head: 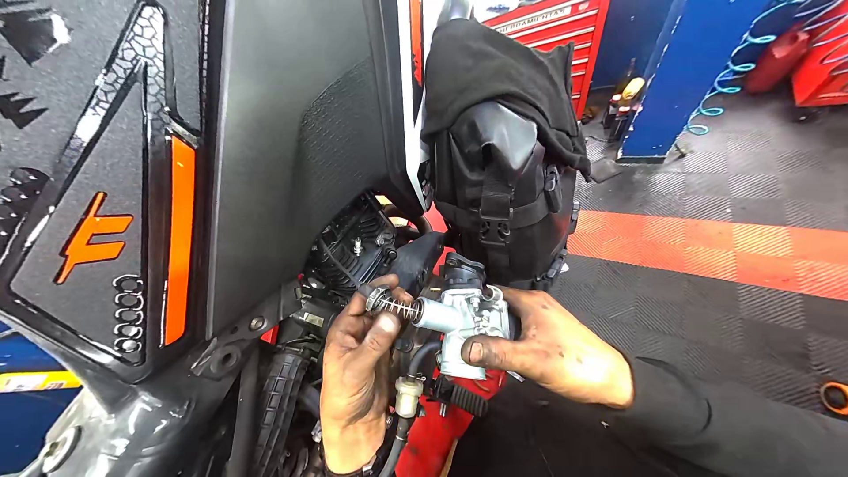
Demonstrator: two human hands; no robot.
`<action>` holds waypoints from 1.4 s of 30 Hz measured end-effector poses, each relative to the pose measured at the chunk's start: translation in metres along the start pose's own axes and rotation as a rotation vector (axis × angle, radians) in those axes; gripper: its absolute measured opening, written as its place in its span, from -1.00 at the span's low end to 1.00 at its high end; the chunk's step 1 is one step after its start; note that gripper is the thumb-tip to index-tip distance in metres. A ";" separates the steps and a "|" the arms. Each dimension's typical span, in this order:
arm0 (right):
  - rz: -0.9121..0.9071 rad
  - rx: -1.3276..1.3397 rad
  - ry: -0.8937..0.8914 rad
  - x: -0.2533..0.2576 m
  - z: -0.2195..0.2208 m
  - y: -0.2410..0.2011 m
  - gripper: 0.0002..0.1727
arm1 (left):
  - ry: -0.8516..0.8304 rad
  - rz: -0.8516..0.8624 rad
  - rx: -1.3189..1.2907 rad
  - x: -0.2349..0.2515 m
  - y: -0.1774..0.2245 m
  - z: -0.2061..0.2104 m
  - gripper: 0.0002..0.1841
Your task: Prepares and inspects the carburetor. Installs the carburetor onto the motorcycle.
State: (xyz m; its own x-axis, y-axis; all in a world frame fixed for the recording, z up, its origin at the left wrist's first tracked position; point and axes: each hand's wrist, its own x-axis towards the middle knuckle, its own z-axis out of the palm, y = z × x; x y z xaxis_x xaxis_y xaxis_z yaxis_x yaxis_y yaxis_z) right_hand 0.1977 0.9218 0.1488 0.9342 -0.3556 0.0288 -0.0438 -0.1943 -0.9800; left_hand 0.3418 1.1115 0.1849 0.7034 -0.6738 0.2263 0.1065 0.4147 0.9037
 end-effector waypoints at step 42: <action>0.124 -0.141 -0.045 0.028 0.004 -0.011 -0.22 | 0.005 0.021 0.440 0.032 -0.004 -0.020 -0.63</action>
State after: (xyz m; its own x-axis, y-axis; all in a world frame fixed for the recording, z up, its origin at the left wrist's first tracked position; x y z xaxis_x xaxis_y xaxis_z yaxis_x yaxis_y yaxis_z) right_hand 0.2259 0.9176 0.1600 0.9332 -0.3445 -0.1020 -0.2054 -0.2789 -0.9381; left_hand 0.3782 1.1010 0.1813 0.7058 -0.6646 0.2454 -0.2166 0.1273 0.9679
